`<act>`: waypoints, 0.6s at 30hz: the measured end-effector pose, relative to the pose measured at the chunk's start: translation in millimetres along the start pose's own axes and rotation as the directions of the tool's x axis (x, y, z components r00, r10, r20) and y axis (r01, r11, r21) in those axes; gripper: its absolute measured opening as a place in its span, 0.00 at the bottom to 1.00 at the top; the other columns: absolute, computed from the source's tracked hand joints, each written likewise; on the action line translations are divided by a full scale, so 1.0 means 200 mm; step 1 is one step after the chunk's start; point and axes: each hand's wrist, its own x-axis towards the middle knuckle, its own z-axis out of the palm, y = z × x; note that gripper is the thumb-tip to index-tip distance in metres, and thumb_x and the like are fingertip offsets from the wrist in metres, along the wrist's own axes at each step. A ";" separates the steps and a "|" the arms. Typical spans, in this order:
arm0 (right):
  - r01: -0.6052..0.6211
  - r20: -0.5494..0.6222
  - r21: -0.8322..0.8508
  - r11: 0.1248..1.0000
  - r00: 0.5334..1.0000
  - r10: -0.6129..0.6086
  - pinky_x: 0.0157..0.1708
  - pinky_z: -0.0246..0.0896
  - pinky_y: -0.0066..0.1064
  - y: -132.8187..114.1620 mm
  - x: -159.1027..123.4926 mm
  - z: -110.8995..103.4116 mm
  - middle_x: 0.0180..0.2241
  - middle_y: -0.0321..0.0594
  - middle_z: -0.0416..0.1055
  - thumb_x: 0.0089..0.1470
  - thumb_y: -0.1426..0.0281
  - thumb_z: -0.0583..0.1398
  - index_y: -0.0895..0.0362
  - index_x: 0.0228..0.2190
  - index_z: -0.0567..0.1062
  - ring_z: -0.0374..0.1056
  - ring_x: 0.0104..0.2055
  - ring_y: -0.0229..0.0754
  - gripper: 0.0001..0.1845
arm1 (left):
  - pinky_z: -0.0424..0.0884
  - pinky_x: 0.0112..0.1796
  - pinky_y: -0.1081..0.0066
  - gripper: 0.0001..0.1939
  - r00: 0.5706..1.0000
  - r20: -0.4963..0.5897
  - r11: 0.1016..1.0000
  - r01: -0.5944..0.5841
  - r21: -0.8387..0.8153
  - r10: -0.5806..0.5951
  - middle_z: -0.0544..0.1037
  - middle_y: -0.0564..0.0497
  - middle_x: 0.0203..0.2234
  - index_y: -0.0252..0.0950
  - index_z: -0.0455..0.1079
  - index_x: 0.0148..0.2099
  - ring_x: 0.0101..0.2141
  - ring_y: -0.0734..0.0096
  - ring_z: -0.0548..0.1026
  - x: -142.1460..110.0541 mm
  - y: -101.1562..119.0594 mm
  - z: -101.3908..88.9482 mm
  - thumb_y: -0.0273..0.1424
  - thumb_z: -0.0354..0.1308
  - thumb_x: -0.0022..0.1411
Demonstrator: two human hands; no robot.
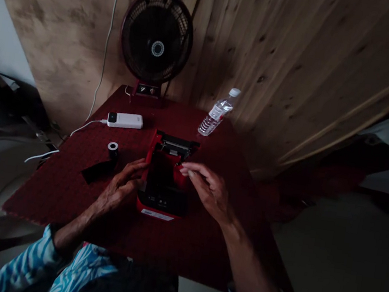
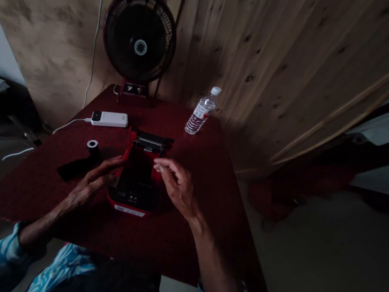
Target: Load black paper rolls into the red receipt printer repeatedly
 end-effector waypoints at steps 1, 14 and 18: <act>-0.018 -0.008 -0.003 1.000 1.000 0.018 0.42 0.74 0.38 0.01 -0.02 -0.01 0.35 0.37 0.83 0.61 0.62 0.60 0.50 0.39 0.81 0.79 0.38 0.44 0.10 | 0.61 0.63 0.53 0.23 1.000 -0.008 1.000 -0.002 -0.004 0.002 0.68 0.47 0.65 0.43 0.75 0.59 0.66 0.48 0.62 0.00 -0.01 0.01 0.38 0.59 0.62; -0.237 -0.206 0.141 0.961 0.943 0.262 0.50 0.69 0.41 0.31 -0.20 0.00 0.37 0.40 0.82 0.56 0.54 0.61 0.51 0.39 0.81 0.76 0.44 0.46 0.17 | 0.72 0.56 0.55 0.21 0.904 -0.325 0.801 -0.032 0.598 0.279 0.81 0.47 0.52 0.40 0.77 0.51 0.53 0.52 0.78 0.08 0.12 -0.48 0.47 0.56 0.64; -0.330 -0.157 0.192 0.924 0.919 0.361 0.49 0.70 0.42 0.40 -0.24 0.05 0.42 0.43 0.82 0.55 0.52 0.60 0.52 0.40 0.81 0.76 0.47 0.50 0.20 | 0.78 0.48 0.56 0.18 0.946 -0.260 0.714 0.045 0.698 0.194 0.85 0.47 0.42 0.40 0.80 0.40 0.44 0.49 0.82 0.18 0.12 -0.65 0.47 0.59 0.58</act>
